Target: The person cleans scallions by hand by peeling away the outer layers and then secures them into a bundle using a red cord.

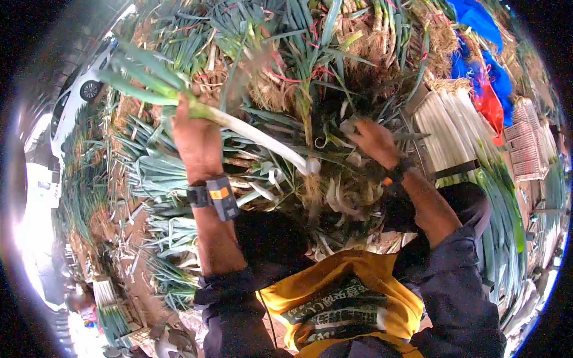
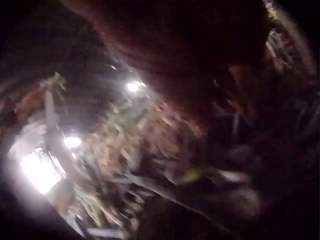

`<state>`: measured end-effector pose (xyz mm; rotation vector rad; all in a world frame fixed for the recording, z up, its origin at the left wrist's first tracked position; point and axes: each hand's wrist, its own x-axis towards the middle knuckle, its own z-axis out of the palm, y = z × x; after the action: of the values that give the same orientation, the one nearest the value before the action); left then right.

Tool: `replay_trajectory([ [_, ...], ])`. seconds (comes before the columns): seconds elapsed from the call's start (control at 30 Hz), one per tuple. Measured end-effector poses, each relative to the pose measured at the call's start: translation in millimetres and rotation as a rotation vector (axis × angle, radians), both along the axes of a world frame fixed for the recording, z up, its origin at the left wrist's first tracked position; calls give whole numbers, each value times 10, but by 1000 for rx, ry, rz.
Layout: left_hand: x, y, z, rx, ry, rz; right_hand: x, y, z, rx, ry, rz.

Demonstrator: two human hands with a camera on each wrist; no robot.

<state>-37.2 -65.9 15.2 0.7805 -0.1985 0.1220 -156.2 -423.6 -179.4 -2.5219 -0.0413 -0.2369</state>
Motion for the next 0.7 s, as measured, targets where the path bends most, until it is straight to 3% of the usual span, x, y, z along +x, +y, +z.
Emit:
replay_trajectory([
  [0.07,-10,-160,4,-21,86,-97,368,580,931,274,-16,96],
  [0.13,-17,-274,-17,-42,121,-202,533,972,1374,161,-304,241],
  [0.17,41,-281,-112,26,70,-259,502,1203,1698,218,-216,216],
  [0.2,99,-287,-206,94,14,-312,589,1356,1736,126,-551,306],
  [0.37,179,-128,-353,162,74,-544,764,1581,1826,127,-587,276],
  [0.4,175,-91,-380,174,88,-585,752,1569,1832,188,-503,257],
  [0.43,12,-225,-201,98,248,-471,754,1533,1839,247,-417,239],
  [0.5,80,-254,-268,225,103,-401,871,1396,1776,474,-303,252],
  [0.57,-7,-349,-146,480,79,-276,872,1429,1818,434,-382,305],
  [0.63,9,-379,-255,411,13,-269,901,1471,1835,399,-423,328],
  [0.7,64,-457,-380,40,215,-342,927,1481,1802,405,-364,355],
])
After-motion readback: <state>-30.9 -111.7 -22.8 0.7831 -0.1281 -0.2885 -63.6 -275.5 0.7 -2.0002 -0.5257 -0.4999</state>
